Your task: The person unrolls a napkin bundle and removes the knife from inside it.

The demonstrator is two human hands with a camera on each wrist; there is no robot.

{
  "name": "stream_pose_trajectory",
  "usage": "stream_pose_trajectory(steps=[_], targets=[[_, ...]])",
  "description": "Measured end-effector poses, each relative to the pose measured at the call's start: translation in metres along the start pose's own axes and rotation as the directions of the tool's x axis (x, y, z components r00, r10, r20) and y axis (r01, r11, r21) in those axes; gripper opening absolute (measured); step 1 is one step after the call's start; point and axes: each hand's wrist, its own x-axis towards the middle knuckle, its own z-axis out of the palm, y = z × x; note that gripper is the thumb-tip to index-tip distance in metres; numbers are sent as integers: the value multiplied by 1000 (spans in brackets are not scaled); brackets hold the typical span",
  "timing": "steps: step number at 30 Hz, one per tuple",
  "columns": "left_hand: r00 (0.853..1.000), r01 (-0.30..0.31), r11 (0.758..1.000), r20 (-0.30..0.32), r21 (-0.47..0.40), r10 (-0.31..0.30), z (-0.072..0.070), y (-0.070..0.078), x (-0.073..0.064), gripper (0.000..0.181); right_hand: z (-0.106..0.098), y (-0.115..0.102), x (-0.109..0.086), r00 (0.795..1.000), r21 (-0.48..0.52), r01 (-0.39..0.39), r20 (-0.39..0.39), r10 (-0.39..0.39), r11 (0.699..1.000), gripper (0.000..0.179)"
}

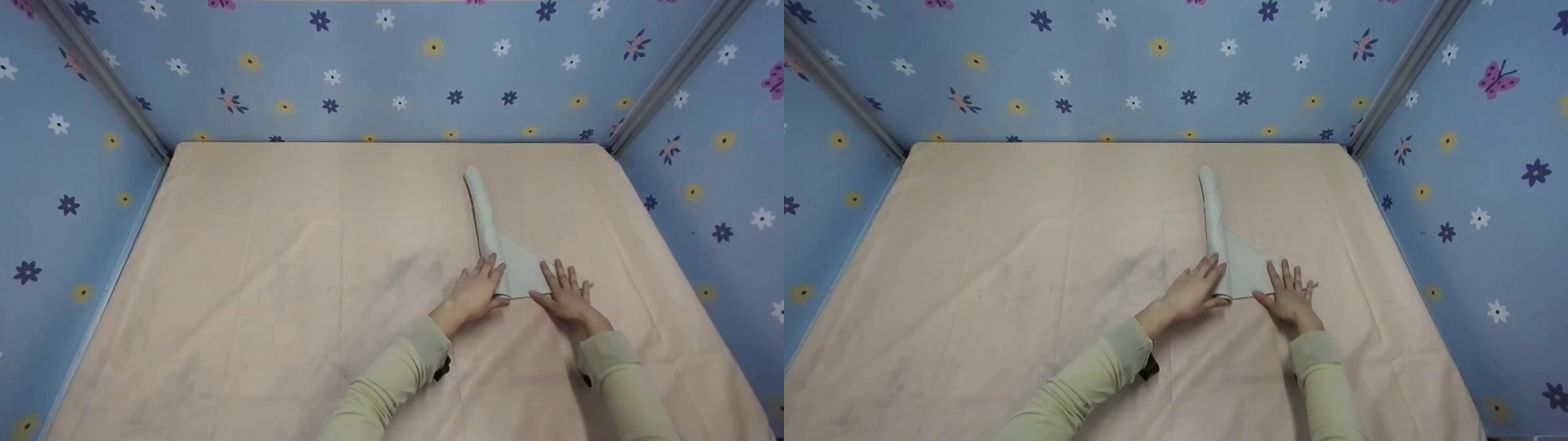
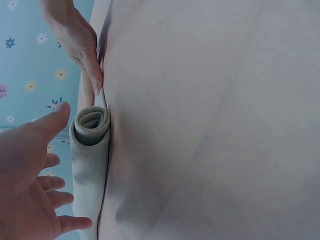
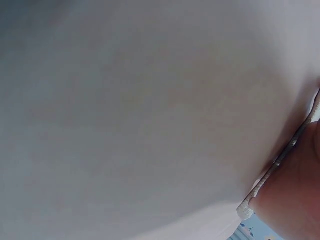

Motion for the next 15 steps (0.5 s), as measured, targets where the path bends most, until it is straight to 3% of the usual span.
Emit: stream_pose_trajectory(steps=[8,15], targets=[[1000,9,997,-8,76,-9,3,6,13,71,1,-1,0,1000,7,18,-12,-18,1000,76],[998,62,994,-14,86,-61,3,9,24,73,2,0,0,1000,-8,11,-25,-11,1000,76]])
